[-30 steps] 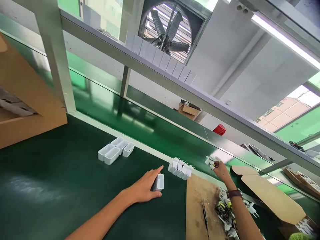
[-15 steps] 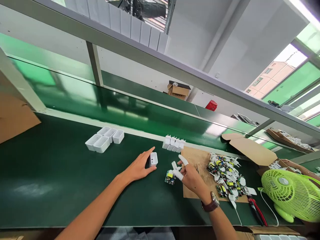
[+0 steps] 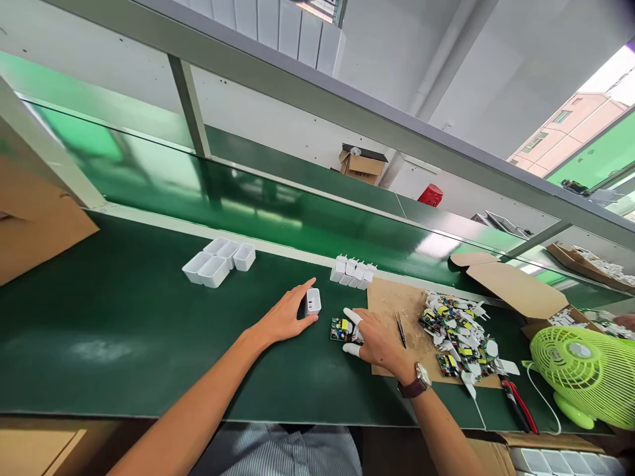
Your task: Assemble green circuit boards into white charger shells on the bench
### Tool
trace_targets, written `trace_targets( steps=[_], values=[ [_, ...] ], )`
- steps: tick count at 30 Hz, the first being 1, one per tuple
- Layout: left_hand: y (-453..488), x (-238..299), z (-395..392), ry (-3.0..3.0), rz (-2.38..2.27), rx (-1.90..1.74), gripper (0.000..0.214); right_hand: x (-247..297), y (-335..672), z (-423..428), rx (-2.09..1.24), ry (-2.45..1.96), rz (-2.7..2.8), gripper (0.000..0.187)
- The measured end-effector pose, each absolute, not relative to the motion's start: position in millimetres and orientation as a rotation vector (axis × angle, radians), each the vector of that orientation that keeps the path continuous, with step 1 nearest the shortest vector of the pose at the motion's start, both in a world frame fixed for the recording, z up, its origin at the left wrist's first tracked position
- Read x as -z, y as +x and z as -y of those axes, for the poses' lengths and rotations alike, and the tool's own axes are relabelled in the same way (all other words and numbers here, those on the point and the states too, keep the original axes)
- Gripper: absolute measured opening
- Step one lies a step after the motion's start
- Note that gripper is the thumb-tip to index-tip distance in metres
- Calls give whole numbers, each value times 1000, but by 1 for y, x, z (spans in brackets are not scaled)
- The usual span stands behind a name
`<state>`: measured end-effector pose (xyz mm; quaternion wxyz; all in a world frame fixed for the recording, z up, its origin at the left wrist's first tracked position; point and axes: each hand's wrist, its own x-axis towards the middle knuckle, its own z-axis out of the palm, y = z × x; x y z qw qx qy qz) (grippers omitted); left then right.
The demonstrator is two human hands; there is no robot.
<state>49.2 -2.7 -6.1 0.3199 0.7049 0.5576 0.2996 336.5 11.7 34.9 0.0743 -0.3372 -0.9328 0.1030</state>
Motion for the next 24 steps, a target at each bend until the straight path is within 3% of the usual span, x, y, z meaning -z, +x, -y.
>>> trace_targets(
  steps=[14,20,24],
  values=[
    [52,7,3,1858,-1303,-967,88,-40,308,-35,-391,-917,2339,63],
    [52,9,-2,1801,-1594,-1045,77,-19,303,-42,-456,-883,2314,66],
    [52,6,-2,1781,-1558,-955,96,-6,316,-42,-352,-991,2396,68]
  ],
)
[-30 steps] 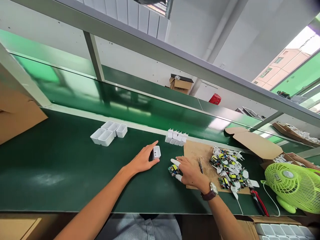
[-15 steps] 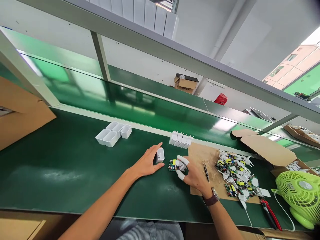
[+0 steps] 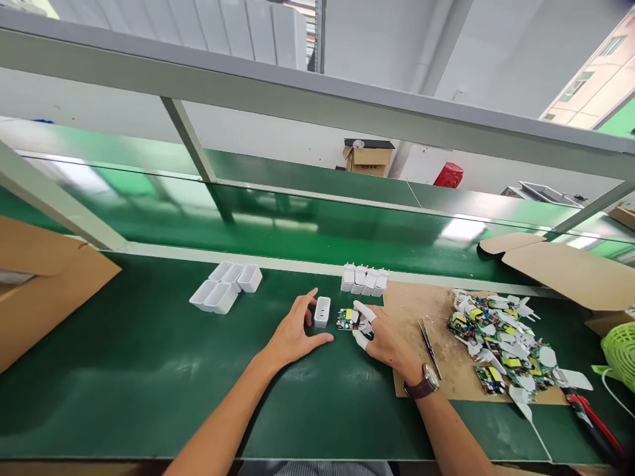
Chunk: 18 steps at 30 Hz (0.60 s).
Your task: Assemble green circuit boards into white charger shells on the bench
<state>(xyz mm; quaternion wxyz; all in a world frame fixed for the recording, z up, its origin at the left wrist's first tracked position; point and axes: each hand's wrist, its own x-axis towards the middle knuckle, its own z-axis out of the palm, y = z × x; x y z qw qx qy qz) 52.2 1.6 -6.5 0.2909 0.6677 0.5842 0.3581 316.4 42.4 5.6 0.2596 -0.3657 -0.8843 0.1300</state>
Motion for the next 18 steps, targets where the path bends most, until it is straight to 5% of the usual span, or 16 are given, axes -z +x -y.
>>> trace_targets(
  steps=[7,18],
  values=[
    [61,8,-8,1824,-1620,-875,65,-8,317,-42,-256,-987,2366,69],
    [69,17,-9,2148,-1390,-1223,57,-25,298,-24,-169,-738,2130,70]
  ],
)
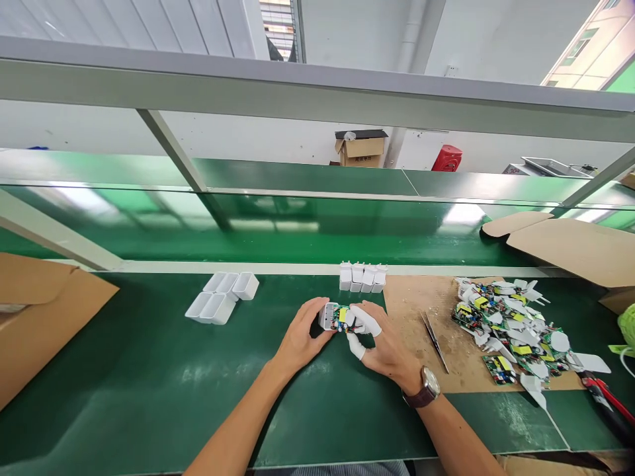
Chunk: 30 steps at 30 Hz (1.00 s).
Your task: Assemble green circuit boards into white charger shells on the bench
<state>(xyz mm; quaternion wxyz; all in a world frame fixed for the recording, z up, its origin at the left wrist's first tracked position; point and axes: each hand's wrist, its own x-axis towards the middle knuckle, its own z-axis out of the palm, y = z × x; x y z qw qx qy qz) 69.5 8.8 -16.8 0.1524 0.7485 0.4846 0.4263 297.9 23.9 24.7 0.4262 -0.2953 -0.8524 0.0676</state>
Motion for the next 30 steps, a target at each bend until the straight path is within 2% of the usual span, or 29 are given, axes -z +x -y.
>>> trace_targets(
  steps=[30],
  values=[
    [73,13,-7,2319,-1436,-1207,57,-25,292,-20,-123,-860,2288,70]
  ],
)
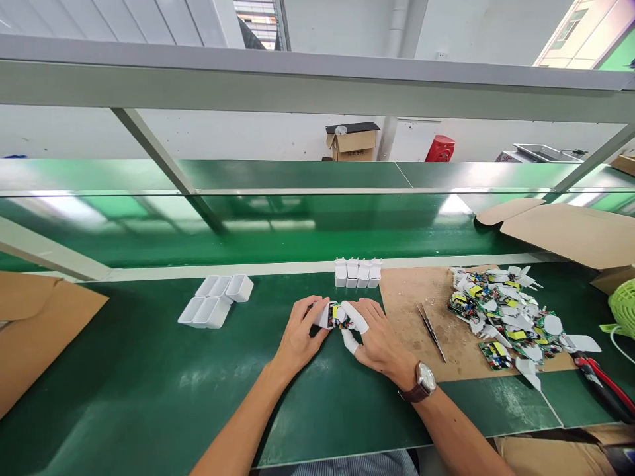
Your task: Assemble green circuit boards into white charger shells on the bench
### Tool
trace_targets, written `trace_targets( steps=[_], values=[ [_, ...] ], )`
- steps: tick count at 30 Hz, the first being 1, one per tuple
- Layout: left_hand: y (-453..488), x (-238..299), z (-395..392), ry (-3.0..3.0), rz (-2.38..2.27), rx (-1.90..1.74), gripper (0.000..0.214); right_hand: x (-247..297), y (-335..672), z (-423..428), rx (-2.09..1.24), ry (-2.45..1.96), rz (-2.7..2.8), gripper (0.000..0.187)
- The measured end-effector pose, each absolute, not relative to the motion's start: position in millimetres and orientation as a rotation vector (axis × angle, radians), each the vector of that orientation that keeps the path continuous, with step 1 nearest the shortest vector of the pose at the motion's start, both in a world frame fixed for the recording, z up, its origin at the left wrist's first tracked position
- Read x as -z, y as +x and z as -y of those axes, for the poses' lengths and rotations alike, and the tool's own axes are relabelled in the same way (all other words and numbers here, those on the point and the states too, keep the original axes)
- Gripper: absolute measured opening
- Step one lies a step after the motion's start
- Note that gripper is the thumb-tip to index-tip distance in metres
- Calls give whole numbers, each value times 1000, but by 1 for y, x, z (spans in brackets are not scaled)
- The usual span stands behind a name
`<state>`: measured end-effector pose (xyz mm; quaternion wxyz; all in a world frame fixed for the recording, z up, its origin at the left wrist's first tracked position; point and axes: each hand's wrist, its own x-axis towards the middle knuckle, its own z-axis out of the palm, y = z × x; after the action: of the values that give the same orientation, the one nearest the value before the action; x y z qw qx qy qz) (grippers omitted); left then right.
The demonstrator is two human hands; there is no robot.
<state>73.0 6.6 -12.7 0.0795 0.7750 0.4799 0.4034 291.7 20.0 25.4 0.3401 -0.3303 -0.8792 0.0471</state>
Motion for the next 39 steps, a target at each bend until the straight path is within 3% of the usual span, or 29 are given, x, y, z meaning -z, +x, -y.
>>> trace_targets(
  steps=[39],
  values=[
    [79,16,-5,2281,-1359,-1179,51,-18,293,-18,-170,-822,2330,71]
  ],
)
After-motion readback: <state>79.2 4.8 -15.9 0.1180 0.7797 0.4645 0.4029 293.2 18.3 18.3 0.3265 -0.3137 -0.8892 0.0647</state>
